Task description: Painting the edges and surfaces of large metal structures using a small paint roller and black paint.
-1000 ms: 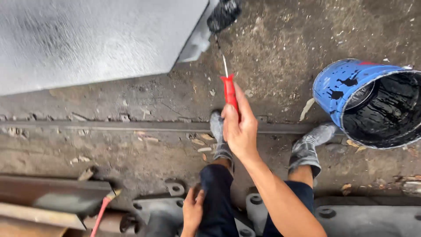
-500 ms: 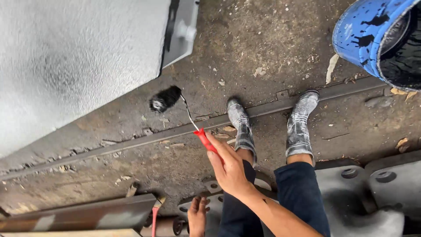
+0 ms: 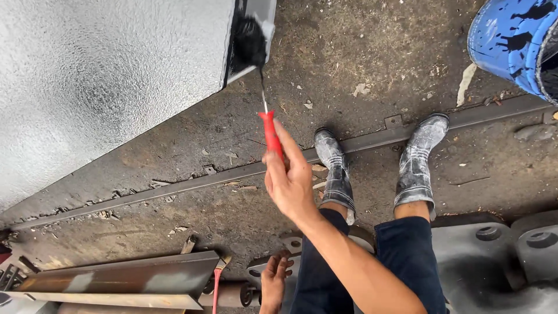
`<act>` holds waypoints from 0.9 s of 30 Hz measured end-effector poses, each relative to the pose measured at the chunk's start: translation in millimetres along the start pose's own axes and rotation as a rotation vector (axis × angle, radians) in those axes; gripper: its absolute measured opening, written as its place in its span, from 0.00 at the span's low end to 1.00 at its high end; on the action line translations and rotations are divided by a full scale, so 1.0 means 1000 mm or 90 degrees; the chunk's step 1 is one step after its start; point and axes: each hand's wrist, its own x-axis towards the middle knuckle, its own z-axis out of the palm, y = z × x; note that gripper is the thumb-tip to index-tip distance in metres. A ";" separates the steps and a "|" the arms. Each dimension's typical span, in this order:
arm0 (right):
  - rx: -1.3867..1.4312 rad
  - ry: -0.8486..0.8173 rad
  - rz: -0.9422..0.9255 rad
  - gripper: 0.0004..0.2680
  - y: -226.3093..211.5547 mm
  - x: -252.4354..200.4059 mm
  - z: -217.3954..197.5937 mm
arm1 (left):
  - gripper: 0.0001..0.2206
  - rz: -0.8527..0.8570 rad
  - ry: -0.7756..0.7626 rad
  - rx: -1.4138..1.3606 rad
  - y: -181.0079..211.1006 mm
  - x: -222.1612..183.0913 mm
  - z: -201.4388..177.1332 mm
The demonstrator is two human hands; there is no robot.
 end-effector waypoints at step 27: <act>0.032 -0.045 0.203 0.20 -0.179 0.001 -0.012 | 0.16 -0.023 0.017 -0.082 -0.017 0.023 -0.056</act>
